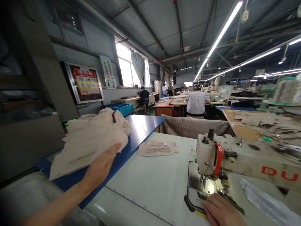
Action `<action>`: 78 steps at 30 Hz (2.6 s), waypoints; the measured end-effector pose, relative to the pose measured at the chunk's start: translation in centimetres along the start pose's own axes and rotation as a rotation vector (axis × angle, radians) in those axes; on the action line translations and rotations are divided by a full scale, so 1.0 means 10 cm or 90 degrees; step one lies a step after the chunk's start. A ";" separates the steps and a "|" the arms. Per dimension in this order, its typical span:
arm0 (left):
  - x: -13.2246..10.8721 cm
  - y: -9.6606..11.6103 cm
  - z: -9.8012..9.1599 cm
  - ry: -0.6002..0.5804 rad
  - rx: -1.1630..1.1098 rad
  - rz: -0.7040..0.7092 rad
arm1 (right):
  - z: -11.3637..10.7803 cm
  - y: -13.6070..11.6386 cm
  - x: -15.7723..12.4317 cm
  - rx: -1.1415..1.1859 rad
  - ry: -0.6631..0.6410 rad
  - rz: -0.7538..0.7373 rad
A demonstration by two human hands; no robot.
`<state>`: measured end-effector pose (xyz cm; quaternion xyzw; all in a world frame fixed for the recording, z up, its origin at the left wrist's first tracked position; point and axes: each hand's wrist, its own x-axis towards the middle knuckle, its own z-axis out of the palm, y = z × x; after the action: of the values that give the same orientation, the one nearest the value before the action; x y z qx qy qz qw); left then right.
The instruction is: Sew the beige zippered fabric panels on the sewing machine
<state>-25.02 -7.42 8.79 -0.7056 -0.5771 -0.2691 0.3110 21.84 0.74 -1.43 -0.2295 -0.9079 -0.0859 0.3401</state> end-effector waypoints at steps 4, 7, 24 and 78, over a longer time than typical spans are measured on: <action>-0.36 1.02 0.56 -0.163 -0.033 0.202 | -0.09 -0.23 0.07 0.036 -0.082 0.092; -0.51 1.57 0.77 -0.170 -0.061 0.264 | -0.18 -0.40 0.07 0.066 -0.126 0.117; 0.09 1.89 1.30 -0.327 -0.211 0.217 | -1.03 0.56 -0.62 -0.112 -0.145 0.633; 0.25 2.51 0.66 0.067 -0.363 0.426 | -0.48 -0.47 0.42 0.249 -0.177 0.438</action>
<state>0.20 -4.39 3.08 -0.8966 -0.2028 -0.3374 0.2027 19.56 -3.41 4.93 -0.4598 -0.8148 0.2389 0.2602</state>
